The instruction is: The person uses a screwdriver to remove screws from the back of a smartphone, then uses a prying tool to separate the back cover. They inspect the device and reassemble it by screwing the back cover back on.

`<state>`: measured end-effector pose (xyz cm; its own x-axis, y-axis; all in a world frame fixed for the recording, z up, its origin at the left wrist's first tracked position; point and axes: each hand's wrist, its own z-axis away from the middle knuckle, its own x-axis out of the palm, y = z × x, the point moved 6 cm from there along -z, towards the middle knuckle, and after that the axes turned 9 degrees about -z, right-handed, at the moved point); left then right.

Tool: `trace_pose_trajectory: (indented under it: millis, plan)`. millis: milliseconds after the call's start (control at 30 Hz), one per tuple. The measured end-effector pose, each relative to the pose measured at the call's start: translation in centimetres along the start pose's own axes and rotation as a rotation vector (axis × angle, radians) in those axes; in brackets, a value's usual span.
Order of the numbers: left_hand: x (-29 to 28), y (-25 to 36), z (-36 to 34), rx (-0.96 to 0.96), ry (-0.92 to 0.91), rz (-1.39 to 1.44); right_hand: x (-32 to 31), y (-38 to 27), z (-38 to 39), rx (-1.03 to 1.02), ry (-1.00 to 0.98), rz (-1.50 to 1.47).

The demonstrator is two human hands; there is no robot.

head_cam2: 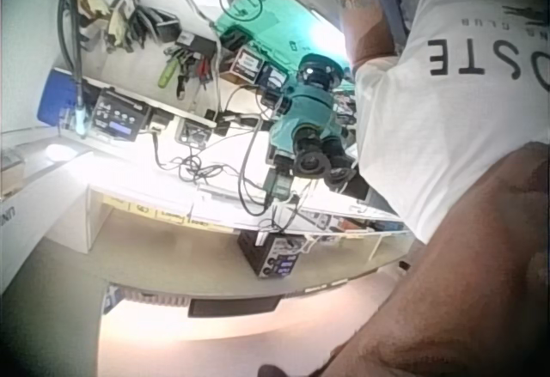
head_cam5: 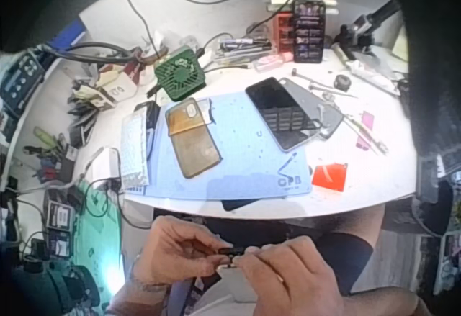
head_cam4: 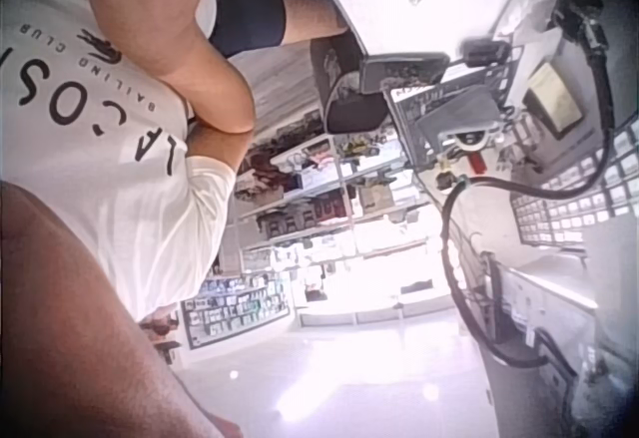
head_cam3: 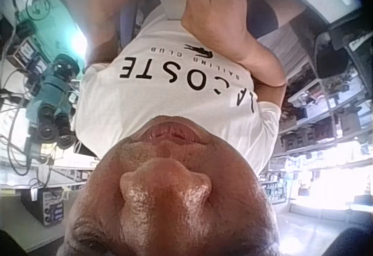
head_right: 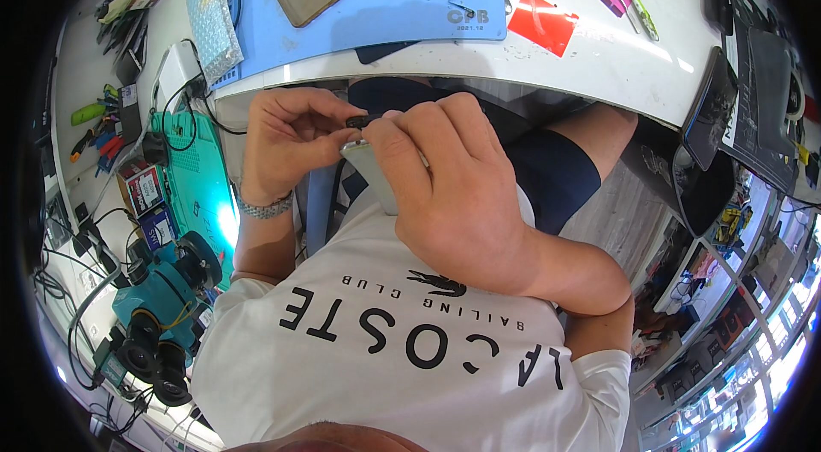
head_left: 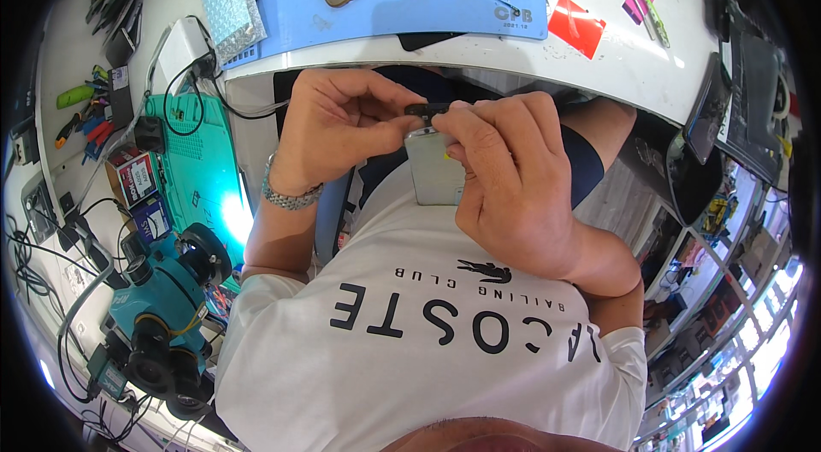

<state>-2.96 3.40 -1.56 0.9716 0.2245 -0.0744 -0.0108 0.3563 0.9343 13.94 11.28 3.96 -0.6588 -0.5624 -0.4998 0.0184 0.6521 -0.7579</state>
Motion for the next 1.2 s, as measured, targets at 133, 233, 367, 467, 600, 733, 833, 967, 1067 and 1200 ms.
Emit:
trace_pose_trajectory:
  millis: [133, 233, 367, 467, 600, 733, 833, 967, 1067, 1200]
  plan:
    - [-0.1, -0.3, -0.1, -0.032, -0.019, 0.016, 0.0, 0.1, 0.0, -0.003, 0.002, 0.002]
    - [0.0, -0.3, -0.1, -0.009, -0.036, 0.047, 0.0, 0.0, 0.1, -0.001, -0.001, -0.004]
    - [0.0, -0.2, -0.2, 0.016, -0.038, 0.058, 0.0, 0.0, 0.2, -0.006, -0.001, -0.008]
    - [0.0, -0.2, -0.3, 0.073, -0.015, 0.061, 0.0, 0.0, 0.2, -0.002, -0.01, -0.009]
    - [-0.1, -0.1, -0.2, 0.121, -0.016, 0.043, 0.0, 0.0, 0.2, 0.0, -0.008, -0.007]
    - [0.1, -0.3, -0.3, 0.113, -0.015, 0.027, -0.2, 0.5, 0.0, 0.043, -0.007, -0.025]
    - [0.6, -0.4, -0.3, 0.085, -0.005, 0.126, -0.6, 1.2, -0.2, 0.073, -0.004, -0.052]
    - [1.3, 0.4, 0.2, 0.184, 0.004, 0.105, -1.1, 1.7, -0.3, 0.143, 0.034, -0.102]
    - [1.5, 0.9, 0.5, 0.287, 0.074, -0.034, -1.6, 1.7, -0.4, 0.18, 0.014, -0.102]
    - [1.6, 1.7, 1.0, 0.338, 0.164, -0.093, -2.2, 2.8, 0.0, 0.255, 0.076, -0.349]
